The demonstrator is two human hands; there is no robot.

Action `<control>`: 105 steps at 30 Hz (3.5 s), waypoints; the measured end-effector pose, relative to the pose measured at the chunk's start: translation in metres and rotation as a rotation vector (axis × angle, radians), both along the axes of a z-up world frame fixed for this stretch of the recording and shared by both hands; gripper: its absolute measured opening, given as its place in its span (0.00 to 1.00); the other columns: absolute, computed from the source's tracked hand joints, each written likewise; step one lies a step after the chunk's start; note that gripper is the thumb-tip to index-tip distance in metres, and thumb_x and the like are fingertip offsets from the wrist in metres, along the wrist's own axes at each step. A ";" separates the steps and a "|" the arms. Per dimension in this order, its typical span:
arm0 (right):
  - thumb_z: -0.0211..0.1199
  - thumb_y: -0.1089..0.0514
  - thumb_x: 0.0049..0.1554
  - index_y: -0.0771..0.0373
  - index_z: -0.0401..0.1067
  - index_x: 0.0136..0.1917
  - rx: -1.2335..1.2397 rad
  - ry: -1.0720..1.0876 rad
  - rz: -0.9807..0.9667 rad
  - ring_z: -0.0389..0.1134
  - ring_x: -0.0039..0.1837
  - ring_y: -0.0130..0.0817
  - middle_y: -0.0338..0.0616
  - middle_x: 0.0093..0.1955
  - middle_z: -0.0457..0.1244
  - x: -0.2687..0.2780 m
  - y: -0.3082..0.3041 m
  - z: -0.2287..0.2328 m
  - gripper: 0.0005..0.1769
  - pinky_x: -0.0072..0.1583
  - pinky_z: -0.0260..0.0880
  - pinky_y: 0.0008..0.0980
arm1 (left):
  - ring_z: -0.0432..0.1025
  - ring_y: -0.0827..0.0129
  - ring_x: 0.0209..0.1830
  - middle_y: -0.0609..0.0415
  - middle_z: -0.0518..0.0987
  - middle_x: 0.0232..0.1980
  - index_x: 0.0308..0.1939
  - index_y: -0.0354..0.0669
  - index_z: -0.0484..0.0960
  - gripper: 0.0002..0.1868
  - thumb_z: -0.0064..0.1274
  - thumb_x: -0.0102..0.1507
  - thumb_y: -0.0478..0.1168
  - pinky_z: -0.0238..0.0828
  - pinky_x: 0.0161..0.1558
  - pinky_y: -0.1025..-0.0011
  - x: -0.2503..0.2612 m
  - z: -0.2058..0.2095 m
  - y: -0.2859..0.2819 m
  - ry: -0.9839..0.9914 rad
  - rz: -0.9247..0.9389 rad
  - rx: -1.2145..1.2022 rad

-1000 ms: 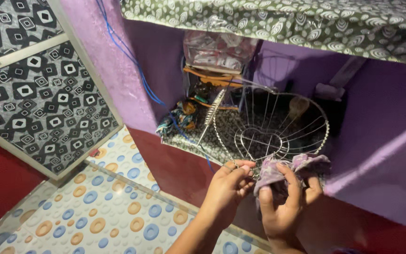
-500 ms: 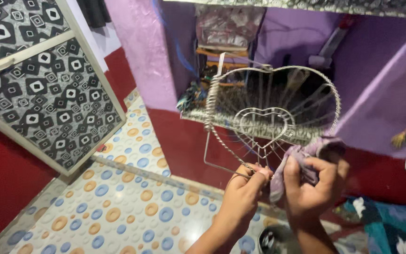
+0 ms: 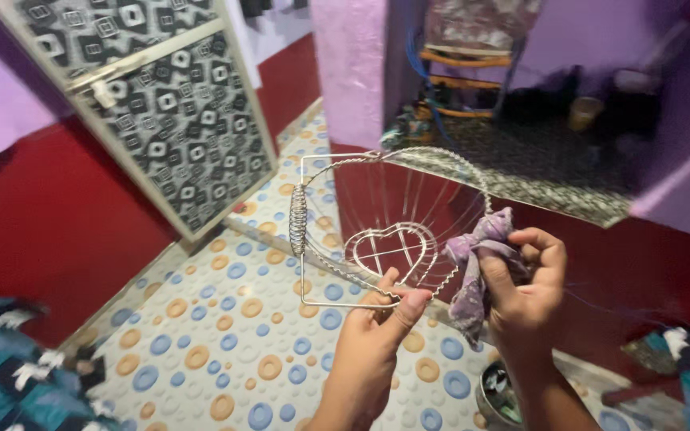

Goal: The person wipes a metal wire basket with a cloth and inserts a purple mesh liner into the frame, securing it around the rim.

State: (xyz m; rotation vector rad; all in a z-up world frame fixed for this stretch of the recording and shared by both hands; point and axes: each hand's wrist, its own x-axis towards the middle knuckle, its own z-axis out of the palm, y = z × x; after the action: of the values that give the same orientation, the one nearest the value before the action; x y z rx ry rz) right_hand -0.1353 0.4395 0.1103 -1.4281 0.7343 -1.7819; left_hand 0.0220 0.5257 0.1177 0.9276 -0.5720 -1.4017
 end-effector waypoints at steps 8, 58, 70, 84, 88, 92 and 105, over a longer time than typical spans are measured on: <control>0.66 0.68 0.52 0.62 0.68 0.65 0.109 0.287 0.257 0.70 0.59 0.28 0.42 0.60 0.66 0.057 0.004 0.018 0.27 0.59 0.71 0.28 | 0.62 0.79 0.29 0.60 0.79 0.33 0.44 0.33 0.84 0.12 0.60 0.64 0.40 0.56 0.32 0.79 0.034 -0.019 0.003 0.127 0.287 -0.156; 0.66 0.65 0.48 0.66 0.76 0.55 -0.186 0.572 0.416 0.71 0.49 0.43 0.48 0.48 0.67 0.139 -0.018 -0.038 0.19 0.51 0.72 0.34 | 0.68 0.73 0.30 0.48 0.84 0.42 0.41 0.36 0.78 0.08 0.58 0.62 0.36 0.66 0.37 0.75 0.092 -0.088 -0.021 0.213 0.666 -0.231; 0.66 0.64 0.48 0.66 0.76 0.52 -0.162 0.539 0.471 0.73 0.48 0.40 0.49 0.48 0.68 0.139 -0.024 -0.039 0.16 0.49 0.73 0.34 | 0.63 0.77 0.28 0.58 0.75 0.32 0.44 0.33 0.80 0.08 0.59 0.65 0.36 0.61 0.37 0.79 0.096 -0.091 -0.014 0.239 0.608 -0.269; 0.66 0.62 0.49 0.66 0.78 0.47 -0.098 0.530 0.339 0.73 0.47 0.40 0.48 0.46 0.69 0.130 -0.043 -0.030 0.11 0.51 0.72 0.35 | 0.61 0.79 0.26 0.44 0.85 0.49 0.38 0.34 0.78 0.07 0.58 0.63 0.35 0.57 0.32 0.80 0.088 -0.096 -0.019 0.318 0.560 -0.287; 0.67 0.62 0.47 0.67 0.76 0.51 -0.199 0.539 0.410 0.72 0.48 0.40 0.49 0.47 0.68 0.125 -0.010 -0.044 0.17 0.50 0.72 0.34 | 0.74 0.68 0.36 0.47 0.80 0.42 0.41 0.38 0.78 0.06 0.57 0.63 0.36 0.72 0.45 0.70 0.081 -0.106 -0.019 0.363 0.630 -0.148; 0.66 0.62 0.50 0.65 0.78 0.52 -0.110 0.592 0.291 0.71 0.45 0.41 0.48 0.49 0.68 0.122 -0.050 -0.034 0.15 0.49 0.71 0.35 | 0.74 0.69 0.39 0.44 0.83 0.47 0.41 0.35 0.78 0.07 0.59 0.64 0.35 0.71 0.48 0.71 0.076 -0.108 -0.017 0.330 0.566 -0.204; 0.73 0.62 0.49 0.68 0.75 0.52 -0.187 0.535 0.400 0.71 0.48 0.44 0.49 0.49 0.67 0.111 -0.003 -0.041 0.18 0.48 0.72 0.35 | 0.76 0.59 0.47 0.47 0.82 0.45 0.44 0.33 0.79 0.10 0.54 0.66 0.39 0.73 0.55 0.59 0.069 -0.088 -0.008 0.465 0.571 -0.105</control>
State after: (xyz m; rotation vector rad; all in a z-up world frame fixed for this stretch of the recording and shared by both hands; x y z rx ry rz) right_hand -0.0240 0.4363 0.0691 -2.0512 0.4946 -1.1921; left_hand 0.0913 0.5173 0.0294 0.5839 -0.0160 -1.0028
